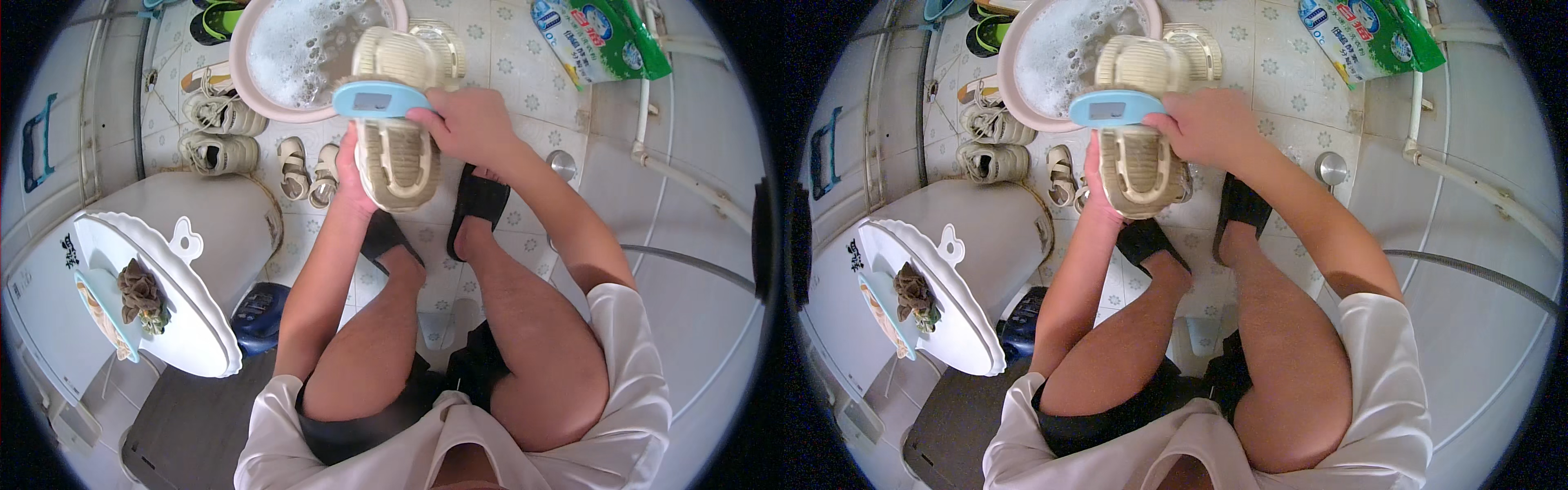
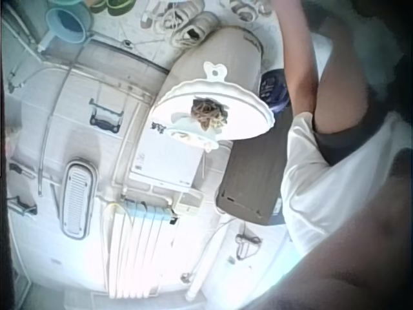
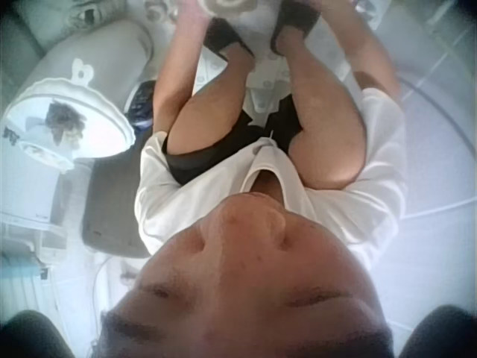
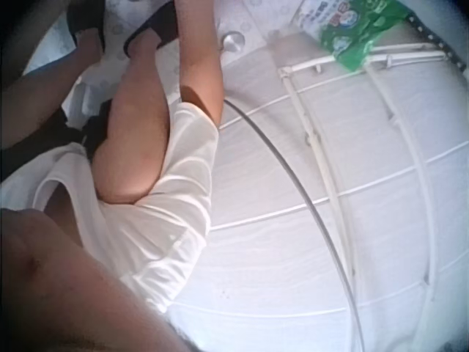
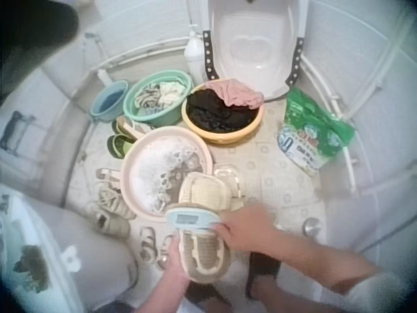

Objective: The person rinses a shoe with a handheld shower head, hangs up the shower head, and handles a detergent bag. The person then scrubs the shoes with a small cleaning brush.

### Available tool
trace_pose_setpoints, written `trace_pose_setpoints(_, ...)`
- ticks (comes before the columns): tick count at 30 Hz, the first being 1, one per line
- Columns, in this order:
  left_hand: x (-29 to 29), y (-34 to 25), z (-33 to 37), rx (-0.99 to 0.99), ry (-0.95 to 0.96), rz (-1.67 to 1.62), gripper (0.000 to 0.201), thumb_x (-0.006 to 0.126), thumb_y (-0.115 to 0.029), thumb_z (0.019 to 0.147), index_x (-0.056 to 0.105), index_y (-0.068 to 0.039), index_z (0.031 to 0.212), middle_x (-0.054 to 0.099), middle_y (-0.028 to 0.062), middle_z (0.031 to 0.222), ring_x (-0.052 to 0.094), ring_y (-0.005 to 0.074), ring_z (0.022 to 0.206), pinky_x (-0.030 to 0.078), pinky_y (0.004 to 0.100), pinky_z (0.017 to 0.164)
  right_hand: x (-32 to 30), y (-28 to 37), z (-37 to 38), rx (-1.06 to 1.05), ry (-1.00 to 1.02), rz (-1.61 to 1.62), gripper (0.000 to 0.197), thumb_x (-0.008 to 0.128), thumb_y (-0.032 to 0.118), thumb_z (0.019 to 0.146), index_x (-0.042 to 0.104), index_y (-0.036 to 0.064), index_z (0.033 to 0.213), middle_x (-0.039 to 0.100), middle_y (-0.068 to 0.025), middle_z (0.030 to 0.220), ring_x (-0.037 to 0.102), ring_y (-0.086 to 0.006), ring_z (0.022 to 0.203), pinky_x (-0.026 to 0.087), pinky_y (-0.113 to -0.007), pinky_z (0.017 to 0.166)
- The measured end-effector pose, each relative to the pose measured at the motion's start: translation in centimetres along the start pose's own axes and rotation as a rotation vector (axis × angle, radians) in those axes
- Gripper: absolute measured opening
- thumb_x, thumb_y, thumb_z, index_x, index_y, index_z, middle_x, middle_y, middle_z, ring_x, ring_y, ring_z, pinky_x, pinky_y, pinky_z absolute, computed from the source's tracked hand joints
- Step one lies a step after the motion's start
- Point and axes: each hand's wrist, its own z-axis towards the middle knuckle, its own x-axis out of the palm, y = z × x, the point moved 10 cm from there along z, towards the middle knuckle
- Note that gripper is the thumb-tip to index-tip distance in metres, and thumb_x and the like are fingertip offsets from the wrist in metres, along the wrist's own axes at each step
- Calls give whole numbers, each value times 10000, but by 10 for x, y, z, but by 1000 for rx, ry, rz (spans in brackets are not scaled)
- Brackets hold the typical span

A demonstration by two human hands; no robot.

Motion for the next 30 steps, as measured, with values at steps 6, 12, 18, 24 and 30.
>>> trace_pose_setpoints(6, 8, -18, -2, 27, 36, -58, 778, 469, -640, 928, 423, -68, 1454, 537, 202, 1374, 578, 368, 1198, 511, 527, 971, 19, -52, -25, 200, 168, 51, 443, 536, 513, 947, 678, 110, 834, 648, -135, 684, 641, -366, 651, 487, -483, 600)
trace_pose_setpoints(12, 16, -14, 4, 17, 208, -206, 753, 467, -608, 946, 412, -61, 1460, 526, 208, 1390, 561, 375, 1223, 488, 520, 1011, 34, -33, -6, 167, 237, 484, 493, 553, 499, 954, 683, 28, 891, 612, -152, 647, 590, -327, 579, 447, -433, 562)
trace_pose_setpoints(18, 17, -33, -7, 120, 124, 60, 711, 465, -545, 973, 385, -44, 1471, 505, 205, 1418, 519, 384, 1275, 415, 527, 1085, 44, -26, -55, 387, 491, 736, 524, 549, 470, 972, 642, -20, 809, 536, -140, 597, 495, -242, 548, 412, -404, 555)
trace_pose_setpoints(24, 12, -36, -8, 108, -3, 161, 656, 378, -558, 1015, 391, -79, 1462, 487, 151, 1442, 491, 323, 1308, 405, 519, 1086, 24, 1, -30, 269, 294, 489, 568, 560, 522, 952, 647, -15, 787, 586, -177, 620, 582, -356, 583, 446, -444, 572)
trace_pose_setpoints(30, 7, -23, -3, 108, -2, 221, 656, 675, -278, 935, 336, -88, 1463, 518, 102, 1381, 539, 257, 1261, 485, 413, 1043, 35, -5, -30, 233, 243, 294, 657, 515, 631, 931, 625, 18, 724, 615, -189, 650, 626, -402, 660, 482, -482, 607)
